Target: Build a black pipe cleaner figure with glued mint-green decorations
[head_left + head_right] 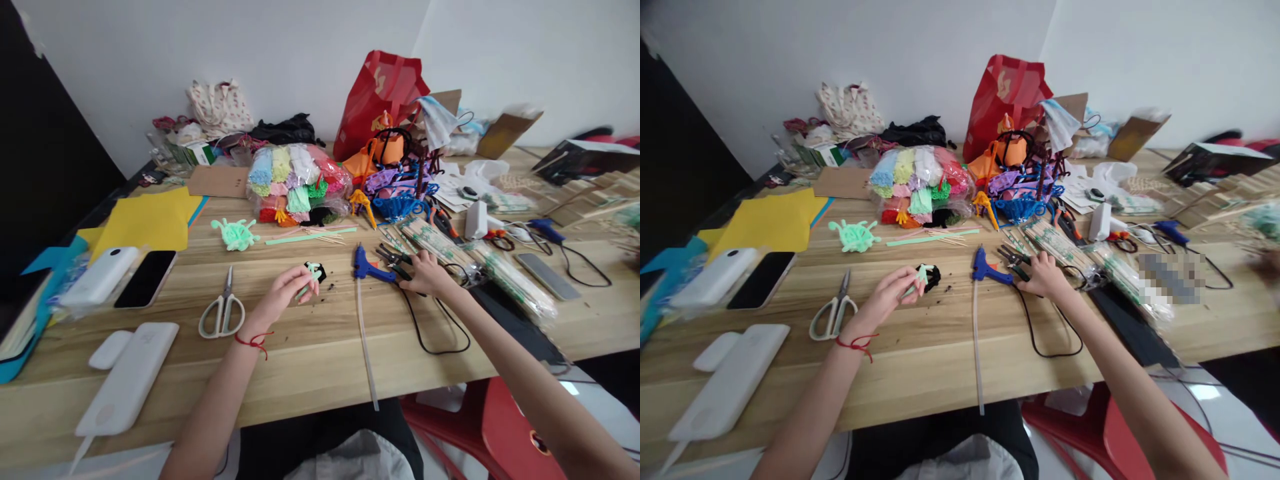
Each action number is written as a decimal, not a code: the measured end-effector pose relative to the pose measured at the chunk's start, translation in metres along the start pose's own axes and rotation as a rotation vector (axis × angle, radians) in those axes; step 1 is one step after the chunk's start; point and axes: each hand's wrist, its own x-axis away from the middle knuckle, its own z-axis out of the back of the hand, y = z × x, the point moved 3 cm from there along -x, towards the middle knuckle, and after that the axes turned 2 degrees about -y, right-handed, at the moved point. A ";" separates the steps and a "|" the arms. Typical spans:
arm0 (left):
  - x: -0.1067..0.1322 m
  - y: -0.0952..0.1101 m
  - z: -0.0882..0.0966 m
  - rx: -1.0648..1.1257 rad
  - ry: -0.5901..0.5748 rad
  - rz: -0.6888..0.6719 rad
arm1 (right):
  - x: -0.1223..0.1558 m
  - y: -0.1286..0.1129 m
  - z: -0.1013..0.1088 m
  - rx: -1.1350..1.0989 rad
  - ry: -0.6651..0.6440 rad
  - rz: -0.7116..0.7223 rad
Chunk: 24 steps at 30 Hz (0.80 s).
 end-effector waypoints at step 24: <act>-0.002 0.005 0.021 0.173 0.271 -0.109 | 0.029 -0.187 0.063 -2.116 -0.409 0.506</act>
